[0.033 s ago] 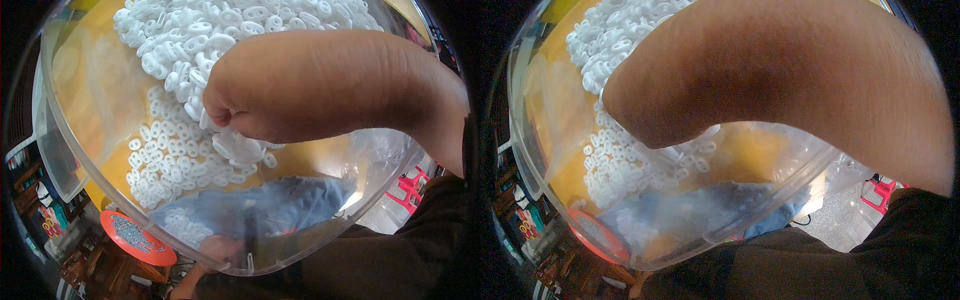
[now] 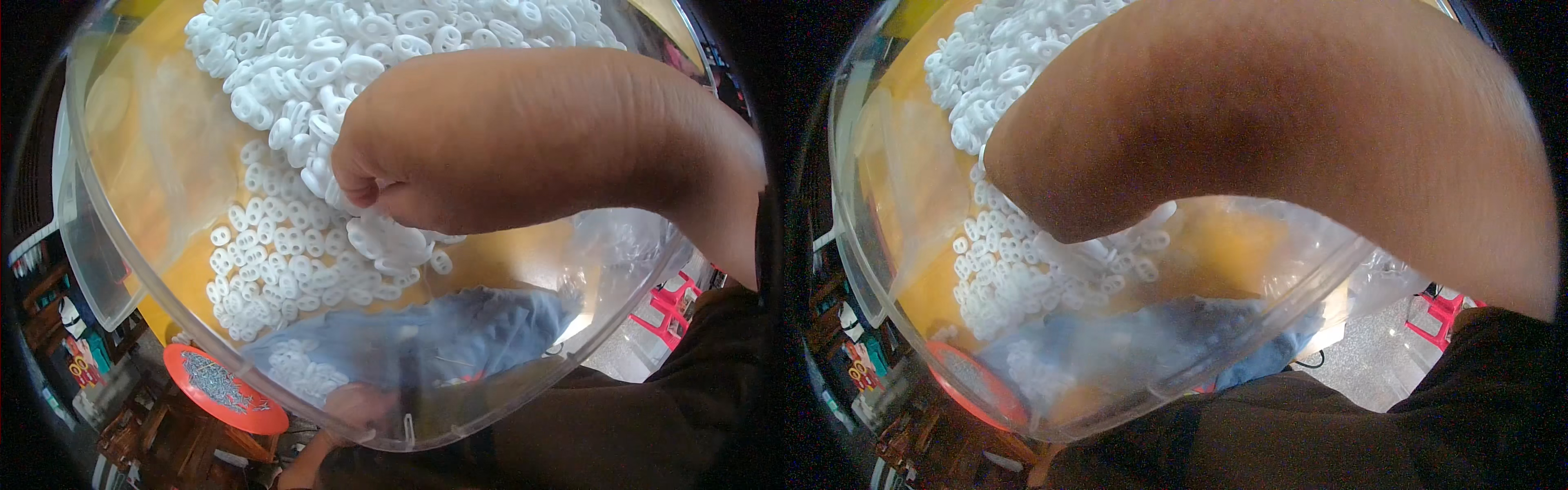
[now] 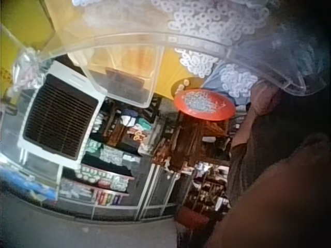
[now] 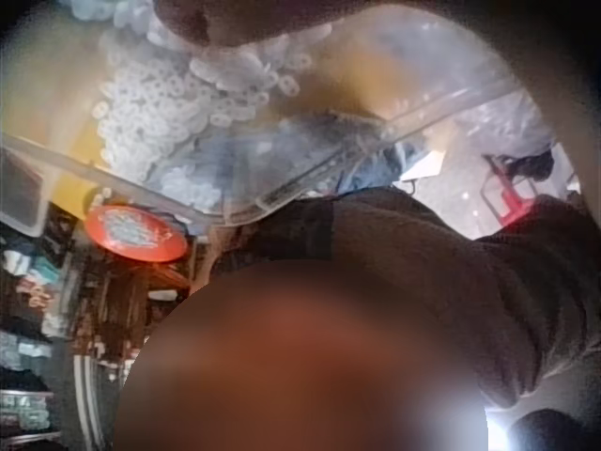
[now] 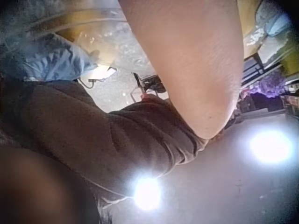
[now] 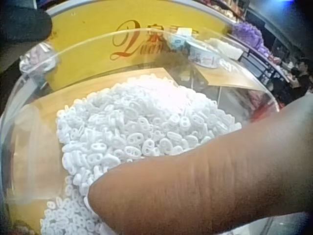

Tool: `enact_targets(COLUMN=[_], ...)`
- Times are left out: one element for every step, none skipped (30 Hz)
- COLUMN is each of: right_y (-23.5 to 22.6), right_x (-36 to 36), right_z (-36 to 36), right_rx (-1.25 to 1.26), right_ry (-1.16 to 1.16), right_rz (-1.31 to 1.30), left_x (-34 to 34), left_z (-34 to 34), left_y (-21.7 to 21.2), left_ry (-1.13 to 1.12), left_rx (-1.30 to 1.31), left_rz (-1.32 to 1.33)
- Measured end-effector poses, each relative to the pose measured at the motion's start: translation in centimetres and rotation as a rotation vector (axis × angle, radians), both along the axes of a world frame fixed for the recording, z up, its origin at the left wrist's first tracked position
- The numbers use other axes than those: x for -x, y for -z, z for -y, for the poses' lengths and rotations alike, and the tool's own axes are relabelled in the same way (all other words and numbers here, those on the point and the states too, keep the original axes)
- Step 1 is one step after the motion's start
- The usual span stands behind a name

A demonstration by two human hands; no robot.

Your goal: Assembling plastic cord locks by inserting a metal spring and a button into the plastic housing.

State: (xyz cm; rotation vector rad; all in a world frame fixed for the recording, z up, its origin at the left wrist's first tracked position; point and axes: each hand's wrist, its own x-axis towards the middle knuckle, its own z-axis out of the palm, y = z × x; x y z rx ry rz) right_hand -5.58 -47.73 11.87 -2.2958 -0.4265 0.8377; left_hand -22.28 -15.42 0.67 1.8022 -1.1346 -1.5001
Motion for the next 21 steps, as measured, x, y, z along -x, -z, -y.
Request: enact_targets(right_y=[-0.4, -0.6, -0.7, -1.0, -1.2, -1.4, -1.3, -1.2, -1.1, -1.0, -0.9, -0.9, -0.9, -1.0, -1.1, -0.9, -0.8, -0.6, -0.5, -0.4, -0.3], right_x=[-0.6, -1.0, -1.0, -1.1, -1.2, -1.3, -1.2, -1.1, -1.1, -1.0, -0.9, -0.8, -0.7, -0.7, -0.7, -0.5, -0.4, -0.3, -0.1, 0.0, 0.1], right_z=[-0.1, -0.1, -0.1, -0.2, -0.2, -0.2, -0.2, -0.2, -0.2, -0.2, -0.2, -0.1, -0.1, -0.1, -0.1, -0.1, -0.1, 0.0, 0.0, 0.0, 0.1], right_rx=[0.046, 0.091, 0.099, 0.105, 0.112, 0.103, 0.099, 0.094, 0.089, 0.084, 0.080, 0.073, 0.059, 0.046, 0.032, 0.029, 0.025, 0.021, 0.017, 0.009, 0.001], right_ry=[0.002, 0.004, 0.009, 0.004, -0.002, -0.007, -0.012, -0.017, -0.022, -0.028, -0.033, -0.039, -0.049, -0.060, -0.070, -0.075, -0.079, -0.085, -0.090, -0.096, -0.102], right_rz=[-0.135, -0.269, -0.275, -0.303, -0.331, -0.325, -0.313, -0.300, -0.287, -0.275, -0.262, -0.246, -0.226, -0.206, -0.186, -0.173, -0.160, -0.147, -0.133, -0.117, -0.101], left_x=[0.0, -0.1, -0.4, -0.5, -0.5, -0.4, -0.2, 0.0, 0.4, 0.8, 1.2, 1.8, 2.3, 2.3, 2.4, 2.4, 2.4, 2.4, 2.4, 2.4, 2.3], left_z=[0.0, 0.2, 0.5, 0.5, 0.5, 0.5, 0.5, 0.5, 0.5, 0.4, 0.3, 0.2, 0.1, -0.3, -0.6, -0.8, -0.9, -1.0, -1.1, -1.2, -1.2], left_y=[0.3, 0.6, 0.8, 0.4, 0.1, -0.1, 0.1, 0.4, 0.7, 1.0, 1.5, 1.9, 1.9, 1.9, 1.8, 2.0, 2.3, 2.5, 2.6, 2.6, 2.7], left_ry=[-0.051, -0.046, 0.005, 0.047, 0.043, -0.034, -0.105, -0.177, -0.249, -0.321, -0.394, -0.466, -0.541, -0.542, -0.512, -0.481, -0.449, -0.417, -0.385, -0.353, -0.321], left_rx=[0.050, 0.058, 0.054, 0.033, 0.024, 0.067, 0.122, 0.177, 0.232, 0.286, 0.341, 0.394, 0.440, 0.435, 0.417, 0.408, 0.399, 0.389, 0.379, 0.366, 0.353], left_rz=[-0.009, -0.015, -0.027, -0.029, -0.023, 0.000, 0.014, 0.028, 0.043, 0.057, 0.071, 0.088, 0.112, 0.119, 0.118, 0.106, 0.094, 0.083, 0.073, 0.066, 0.058])
